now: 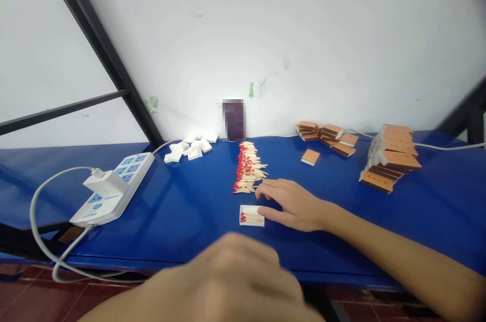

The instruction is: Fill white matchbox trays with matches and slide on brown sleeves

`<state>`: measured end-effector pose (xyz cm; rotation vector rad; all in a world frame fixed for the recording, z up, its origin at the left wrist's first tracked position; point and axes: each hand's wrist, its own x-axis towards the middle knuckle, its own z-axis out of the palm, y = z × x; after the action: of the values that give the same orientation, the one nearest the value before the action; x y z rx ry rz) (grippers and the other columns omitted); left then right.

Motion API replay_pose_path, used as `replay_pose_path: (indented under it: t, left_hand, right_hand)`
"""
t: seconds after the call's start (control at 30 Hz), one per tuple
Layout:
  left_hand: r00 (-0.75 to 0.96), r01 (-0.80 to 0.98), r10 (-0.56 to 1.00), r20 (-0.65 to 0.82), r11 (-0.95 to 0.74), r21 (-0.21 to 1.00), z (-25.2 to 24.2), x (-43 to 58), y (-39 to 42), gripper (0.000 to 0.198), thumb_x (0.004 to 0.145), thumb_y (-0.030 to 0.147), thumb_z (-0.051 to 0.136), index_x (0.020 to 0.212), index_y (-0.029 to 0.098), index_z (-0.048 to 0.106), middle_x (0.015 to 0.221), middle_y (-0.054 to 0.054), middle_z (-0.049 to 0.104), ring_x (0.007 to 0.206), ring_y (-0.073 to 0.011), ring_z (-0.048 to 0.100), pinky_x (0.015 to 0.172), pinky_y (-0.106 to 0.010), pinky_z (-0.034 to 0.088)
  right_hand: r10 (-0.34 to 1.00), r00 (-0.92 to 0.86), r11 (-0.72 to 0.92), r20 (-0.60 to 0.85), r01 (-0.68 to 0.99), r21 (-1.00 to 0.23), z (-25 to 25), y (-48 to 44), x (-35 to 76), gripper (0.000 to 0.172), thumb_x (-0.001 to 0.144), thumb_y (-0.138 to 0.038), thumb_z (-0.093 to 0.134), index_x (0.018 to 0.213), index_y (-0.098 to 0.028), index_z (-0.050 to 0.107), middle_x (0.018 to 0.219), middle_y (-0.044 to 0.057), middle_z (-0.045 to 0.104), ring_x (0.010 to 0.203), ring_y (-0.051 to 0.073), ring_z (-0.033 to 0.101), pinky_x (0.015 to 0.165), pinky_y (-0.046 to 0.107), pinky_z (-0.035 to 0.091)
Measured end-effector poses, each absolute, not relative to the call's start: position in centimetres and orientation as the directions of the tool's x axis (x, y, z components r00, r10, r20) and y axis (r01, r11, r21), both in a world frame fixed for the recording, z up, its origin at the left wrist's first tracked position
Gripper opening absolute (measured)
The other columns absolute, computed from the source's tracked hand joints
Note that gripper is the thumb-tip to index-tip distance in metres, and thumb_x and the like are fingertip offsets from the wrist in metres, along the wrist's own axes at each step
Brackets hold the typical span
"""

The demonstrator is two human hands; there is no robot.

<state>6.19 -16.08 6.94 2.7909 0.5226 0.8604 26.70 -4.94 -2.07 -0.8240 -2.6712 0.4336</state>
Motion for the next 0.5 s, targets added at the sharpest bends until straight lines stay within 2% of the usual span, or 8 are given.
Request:
replay_pose_path:
  t: [0.03,0.07,0.13,0.17,0.27,0.37,0.5]
  left_hand:
    - [0.767,0.237,0.363,0.530,-0.927,0.292,6.7,6.1,-14.7,0.022,0.100,0.028,0.044,0.102,0.026,0.066,0.054,0.004,0.053,0.052,-0.0126,0.051,0.056,-0.023,0.046]
    - [0.772,0.186,0.299,0.561,-0.950,0.251,6.2,5.8,-13.1,0.023,0.098,0.025,0.043,0.105,0.024,0.065,0.060,0.003,0.057,0.055,-0.0131,0.053,0.059,-0.026,0.047]
    - [0.732,0.320,0.379,0.566,-0.925,0.205,4.8,4.7,-9.1,0.030,0.094,0.013,0.043,0.115,0.022,0.062,0.071,0.001,0.063,0.060,-0.0123,0.055,0.062,-0.026,0.045]
    - [0.707,0.404,0.446,0.549,-0.892,0.205,3.9,3.9,-7.0,0.030,0.093,0.012,0.044,0.117,0.020,0.061,0.071,0.002,0.063,0.060,-0.0119,0.055,0.061,-0.025,0.043]
    - [0.648,0.598,0.637,0.418,-0.765,0.240,0.5,1.1,-1.7,0.024,0.095,0.017,0.043,0.110,0.018,0.062,0.061,0.005,0.056,0.049,-0.0098,0.047,0.054,-0.024,0.038]
    - [0.623,0.658,0.660,0.421,-0.732,0.175,-2.3,-1.2,0.9,0.022,0.094,0.019,0.044,0.099,0.017,0.065,0.064,0.002,0.059,0.056,-0.0116,0.052,0.059,-0.024,0.038]
    - [0.514,0.685,0.725,0.459,-0.669,0.289,-3.4,-2.0,0.7,0.022,0.095,0.022,0.043,0.098,0.016,0.064,0.060,0.003,0.054,0.052,-0.0106,0.048,0.057,-0.023,0.036]
  right_hand:
    - [0.601,-0.766,0.780,0.229,0.499,-0.378,-2.2,-4.8,26.7,0.020,0.098,-0.037,0.048,0.102,-0.019,0.057,0.094,0.004,0.063,0.080,0.018,0.056,0.073,0.031,0.040]
    - [0.624,-0.740,0.766,0.253,0.514,-0.386,-2.3,-4.6,26.7,0.016,0.097,-0.032,0.048,0.101,-0.019,0.056,0.093,0.004,0.063,0.079,0.018,0.056,0.072,0.030,0.040]
    - [0.664,-0.693,0.736,0.283,0.538,-0.410,-2.5,-4.3,26.6,0.010,0.095,-0.026,0.049,0.098,-0.018,0.055,0.087,0.003,0.062,0.074,0.017,0.055,0.067,0.028,0.040]
    - [0.683,-0.671,0.719,0.288,0.551,-0.422,-2.7,-4.2,26.5,0.008,0.094,-0.024,0.051,0.097,-0.018,0.055,0.083,0.002,0.061,0.071,0.016,0.054,0.065,0.027,0.039]
    - [0.720,-0.631,0.685,0.289,0.578,-0.444,-3.0,-3.9,26.4,0.006,0.091,-0.023,0.055,0.096,-0.019,0.055,0.073,-0.002,0.056,0.062,0.013,0.048,0.059,0.025,0.035]
    - [0.715,-0.633,0.691,0.296,0.578,-0.434,-3.2,-3.6,26.1,0.009,0.089,-0.022,0.058,0.098,-0.019,0.055,0.070,-0.004,0.053,0.060,0.012,0.046,0.057,0.024,0.033]
    - [0.717,-0.629,0.694,0.299,0.605,-0.391,-3.4,-3.1,25.5,0.012,0.085,-0.021,0.061,0.095,-0.018,0.055,0.072,-0.003,0.053,0.061,0.011,0.045,0.058,0.023,0.031]
